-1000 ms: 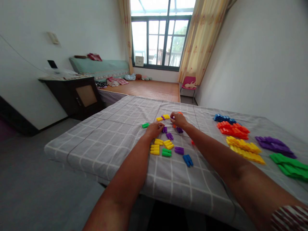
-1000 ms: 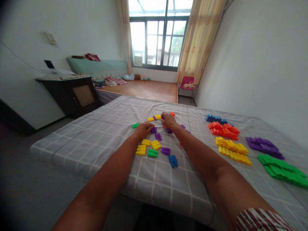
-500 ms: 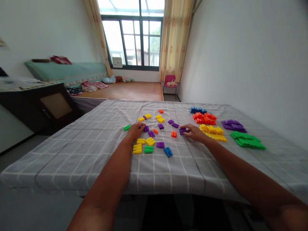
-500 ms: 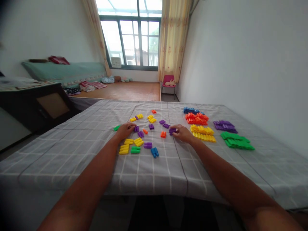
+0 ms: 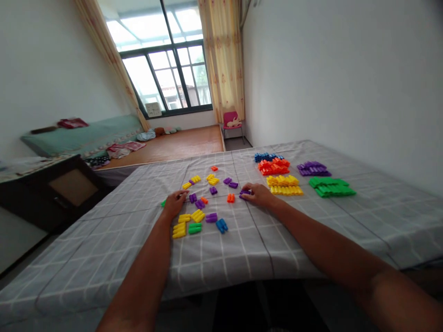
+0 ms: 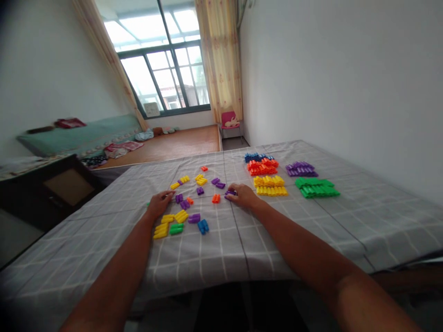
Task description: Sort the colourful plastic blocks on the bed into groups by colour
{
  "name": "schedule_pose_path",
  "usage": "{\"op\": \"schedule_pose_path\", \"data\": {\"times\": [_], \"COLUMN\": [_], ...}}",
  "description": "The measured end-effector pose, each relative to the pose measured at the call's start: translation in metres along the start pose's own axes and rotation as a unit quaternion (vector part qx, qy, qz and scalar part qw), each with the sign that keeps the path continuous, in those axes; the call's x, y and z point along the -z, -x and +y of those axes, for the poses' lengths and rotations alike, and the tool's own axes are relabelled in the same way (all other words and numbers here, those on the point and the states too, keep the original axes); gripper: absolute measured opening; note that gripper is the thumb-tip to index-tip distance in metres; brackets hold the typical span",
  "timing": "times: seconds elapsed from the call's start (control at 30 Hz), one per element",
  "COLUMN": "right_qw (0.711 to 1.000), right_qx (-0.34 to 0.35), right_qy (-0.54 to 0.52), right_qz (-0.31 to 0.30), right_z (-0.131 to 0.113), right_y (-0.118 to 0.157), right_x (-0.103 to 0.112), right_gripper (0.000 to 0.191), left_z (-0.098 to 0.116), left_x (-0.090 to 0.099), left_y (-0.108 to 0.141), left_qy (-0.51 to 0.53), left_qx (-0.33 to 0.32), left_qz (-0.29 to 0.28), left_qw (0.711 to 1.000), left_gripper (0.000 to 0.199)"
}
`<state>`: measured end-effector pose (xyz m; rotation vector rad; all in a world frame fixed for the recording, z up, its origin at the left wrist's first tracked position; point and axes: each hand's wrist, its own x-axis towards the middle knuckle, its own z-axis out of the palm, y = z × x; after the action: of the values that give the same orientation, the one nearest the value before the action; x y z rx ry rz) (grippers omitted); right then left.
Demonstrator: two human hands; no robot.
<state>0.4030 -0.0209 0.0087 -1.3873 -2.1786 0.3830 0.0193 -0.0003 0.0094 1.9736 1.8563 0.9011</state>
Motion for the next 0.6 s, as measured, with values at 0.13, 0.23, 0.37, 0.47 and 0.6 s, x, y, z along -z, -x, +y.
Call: {"op": "schedule_pose_path", "data": {"times": [0.13, 0.23, 0.37, 0.47, 0.6], "right_qw": [0.998, 0.997, 0.995, 0.989, 0.972], "right_qx": [0.013, 0.018, 0.03, 0.017, -0.014], "right_qy": [-0.052, -0.074, -0.09, -0.126, -0.118], "right_qz": [-0.013, -0.019, 0.023, 0.081, 0.203], "right_z": [0.0, 0.001, -0.001, 0.005, 0.054], "right_y": [-0.001, 0.0, -0.002, -0.012, -0.022], "right_x": [0.002, 0.002, 0.005, 0.029, 0.106], "right_gripper": [0.027, 0.03, 0.03, 0.031, 0.029], "left_z": [0.006, 0.005, 0.003, 0.003, 0.002], "left_x": [0.006, 0.008, 0.009, 0.009, 0.009], "left_y": [0.001, -0.001, -0.004, -0.005, -0.007], "left_qy": [-0.013, -0.02, -0.019, -0.021, -0.034], "left_qx": [0.015, 0.023, 0.044, 0.051, 0.053], "left_qz": [0.003, 0.005, 0.003, 0.004, 0.007], "left_qw": [1.0, 1.0, 0.999, 0.998, 0.998], "left_gripper": [0.049, 0.052, 0.054, 0.053, 0.057]}}
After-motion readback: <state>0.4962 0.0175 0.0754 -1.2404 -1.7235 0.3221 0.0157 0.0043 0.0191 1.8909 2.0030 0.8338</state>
